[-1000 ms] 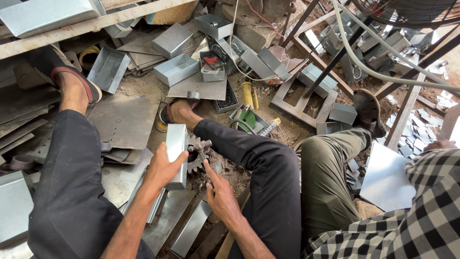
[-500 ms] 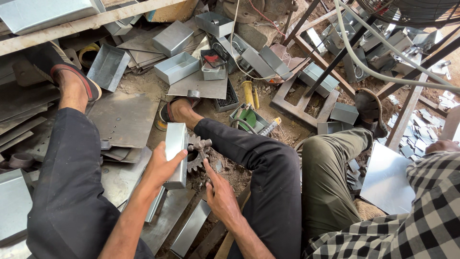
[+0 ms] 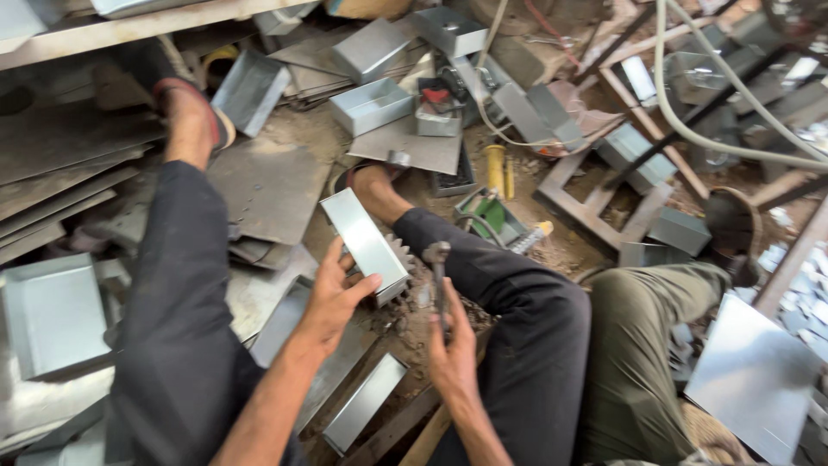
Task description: The person shapes and finishes small metal boxes by hammering the edges and surfaces against a large gear wheel used as an anvil.
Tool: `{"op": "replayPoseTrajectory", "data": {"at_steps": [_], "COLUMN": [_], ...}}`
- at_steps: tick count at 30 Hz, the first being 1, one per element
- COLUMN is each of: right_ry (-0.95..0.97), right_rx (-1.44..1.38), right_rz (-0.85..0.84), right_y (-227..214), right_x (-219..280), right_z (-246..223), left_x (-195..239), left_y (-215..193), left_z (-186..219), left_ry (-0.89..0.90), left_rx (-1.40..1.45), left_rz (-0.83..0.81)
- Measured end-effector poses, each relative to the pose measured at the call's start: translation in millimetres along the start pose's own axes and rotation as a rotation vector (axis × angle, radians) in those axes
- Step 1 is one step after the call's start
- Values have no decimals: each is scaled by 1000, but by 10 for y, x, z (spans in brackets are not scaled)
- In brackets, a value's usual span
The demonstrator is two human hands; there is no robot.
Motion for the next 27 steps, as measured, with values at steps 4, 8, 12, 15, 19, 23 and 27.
{"op": "replayPoseTrajectory", "data": {"at_steps": [4,8,12,15,19,23,27], "right_ry": [293,140,1,39,50,260,294], "right_rx": [268,276,287,300,223,171,114], "right_rz": [-108,-103,-48,-43,-29,-48,-16], "right_y": [-252,-447,-567,-605,-628,-656,-657], "right_x": [44,20,-5,8,49,97,95], "right_z": [-165,-727,-1156,-1205,-1115,-808,-752], "left_x": [-70,0,124,69,25,-72,-50], "left_y": [-181,-104,7,-27,-200,-317,-256], "left_z": [-230,-355,-115,-440,-215,434,624], "left_ry": [-98,-156,370,128,121,214,93], "left_rx": [-19,-175,-515,-308,-333,109,379], "left_rz": [145,53,102,122,302,303,234]}}
Point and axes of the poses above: each hand's wrist, its own x-axis away from the middle knuckle, its own y-axis out of the palm, z = x × y, the point moved 8 cm from there along -x, towards the middle knuckle, and after that the axes turned 2 degrees about z, right-handed, at the moved point
